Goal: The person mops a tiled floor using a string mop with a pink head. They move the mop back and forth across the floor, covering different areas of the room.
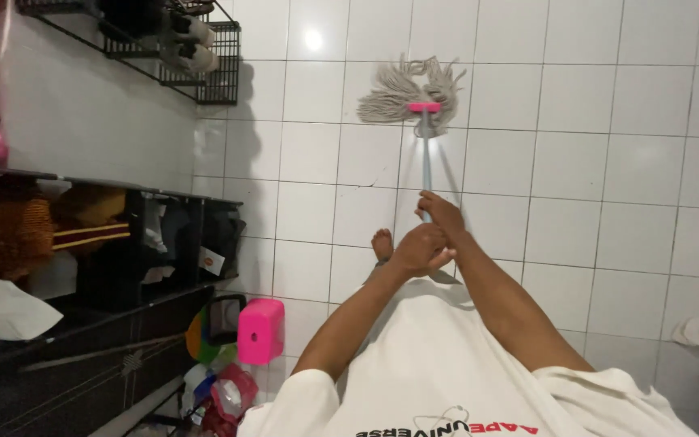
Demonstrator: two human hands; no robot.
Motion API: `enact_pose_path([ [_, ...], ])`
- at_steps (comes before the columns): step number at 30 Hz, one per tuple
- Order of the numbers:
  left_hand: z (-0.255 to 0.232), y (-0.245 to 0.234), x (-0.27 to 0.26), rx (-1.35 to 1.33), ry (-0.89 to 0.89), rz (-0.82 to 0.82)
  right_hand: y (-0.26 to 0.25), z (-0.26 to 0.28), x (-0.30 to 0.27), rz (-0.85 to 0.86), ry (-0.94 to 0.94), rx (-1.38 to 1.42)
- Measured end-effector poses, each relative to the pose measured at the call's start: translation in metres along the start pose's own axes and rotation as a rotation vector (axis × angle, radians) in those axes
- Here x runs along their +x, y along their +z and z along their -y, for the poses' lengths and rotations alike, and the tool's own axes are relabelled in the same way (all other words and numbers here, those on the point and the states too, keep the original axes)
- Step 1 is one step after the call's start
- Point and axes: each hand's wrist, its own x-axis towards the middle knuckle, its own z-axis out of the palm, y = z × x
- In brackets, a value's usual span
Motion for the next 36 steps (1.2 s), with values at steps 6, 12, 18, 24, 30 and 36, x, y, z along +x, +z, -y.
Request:
enact_pose_path([
  [6,-0.037,0.065,0.037,-0.084,0.022,0.021,-0.046,-0.042,-0.069,-0.101,0.154,0.003],
  [12,-0.051,0.068,0.034,-0.040,0.009,0.009,-0.031,-0.060,-0.078,-0.106,0.131,0.069],
  [18,-0.029,0.071,-0.016,0.089,-0.166,-0.158,0.016,-0.045,-0.048,-0.005,0.004,0.030],
  [24,-0.053,0.040,-0.056,0.206,-0.299,-0.286,-0.013,0.059,-0.069,0.272,0.032,0.259],
  [30,-0.062,0.043,-0.121,0.426,-0.457,-0.418,0.080,0.050,-0.031,0.339,-0.488,-0.212],
  [36,-0.061,0.043,-0.126,0.358,-0.422,-0.450,0.100,0.062,-0.039,0.372,-0.633,-0.280],
])
